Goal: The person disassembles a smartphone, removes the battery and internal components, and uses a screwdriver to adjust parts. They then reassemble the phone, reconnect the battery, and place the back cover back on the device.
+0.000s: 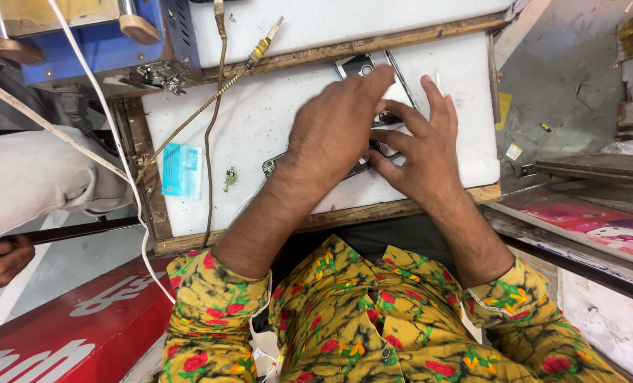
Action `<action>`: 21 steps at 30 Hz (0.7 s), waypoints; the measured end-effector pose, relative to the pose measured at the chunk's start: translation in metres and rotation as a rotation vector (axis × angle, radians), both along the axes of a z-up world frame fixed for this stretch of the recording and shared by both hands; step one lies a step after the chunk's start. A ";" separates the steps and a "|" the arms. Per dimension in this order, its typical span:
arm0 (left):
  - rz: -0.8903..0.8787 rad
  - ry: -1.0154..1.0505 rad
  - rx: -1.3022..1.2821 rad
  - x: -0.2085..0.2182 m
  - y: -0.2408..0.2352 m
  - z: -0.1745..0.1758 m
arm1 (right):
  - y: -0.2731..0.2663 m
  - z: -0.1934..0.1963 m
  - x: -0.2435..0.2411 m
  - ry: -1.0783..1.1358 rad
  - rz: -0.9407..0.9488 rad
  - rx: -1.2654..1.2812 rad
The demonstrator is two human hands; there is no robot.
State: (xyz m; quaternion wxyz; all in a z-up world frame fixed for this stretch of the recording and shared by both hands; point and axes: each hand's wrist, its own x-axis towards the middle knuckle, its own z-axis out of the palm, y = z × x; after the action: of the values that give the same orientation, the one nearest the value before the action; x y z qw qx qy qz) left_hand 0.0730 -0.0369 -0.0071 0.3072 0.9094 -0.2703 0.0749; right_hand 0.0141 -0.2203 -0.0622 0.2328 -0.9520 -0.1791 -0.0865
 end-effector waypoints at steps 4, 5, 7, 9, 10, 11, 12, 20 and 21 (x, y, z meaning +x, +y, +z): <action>-0.026 -0.032 0.055 -0.003 0.002 -0.002 | 0.004 0.003 -0.002 -0.018 -0.048 -0.034; 0.031 0.030 0.188 -0.003 0.002 -0.003 | 0.004 0.004 -0.004 -0.027 -0.062 -0.048; 0.070 -0.010 0.082 -0.003 0.004 -0.005 | 0.006 0.005 -0.006 -0.042 -0.077 -0.066; 0.032 -0.021 -0.007 -0.005 0.009 -0.006 | 0.008 0.005 -0.007 -0.050 -0.090 -0.072; -0.026 -0.007 -0.044 -0.006 0.011 -0.007 | 0.007 0.005 -0.006 -0.044 -0.065 -0.063; -0.088 0.006 -0.080 -0.007 0.012 -0.007 | 0.006 0.005 -0.006 -0.039 -0.041 -0.054; -0.034 0.004 0.001 -0.007 0.010 -0.008 | 0.004 0.004 -0.005 -0.034 -0.018 -0.045; -0.032 0.002 -0.028 -0.005 0.012 -0.002 | 0.000 0.001 -0.005 0.003 0.011 0.037; 0.030 0.043 0.023 -0.003 0.012 0.000 | 0.001 0.000 -0.004 -0.002 0.007 0.053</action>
State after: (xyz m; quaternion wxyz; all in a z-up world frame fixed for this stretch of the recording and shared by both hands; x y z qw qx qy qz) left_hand 0.0695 -0.0244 -0.0074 0.3012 0.9182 -0.2508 0.0566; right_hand 0.0106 -0.2196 -0.0624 0.2582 -0.9447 -0.1803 -0.0913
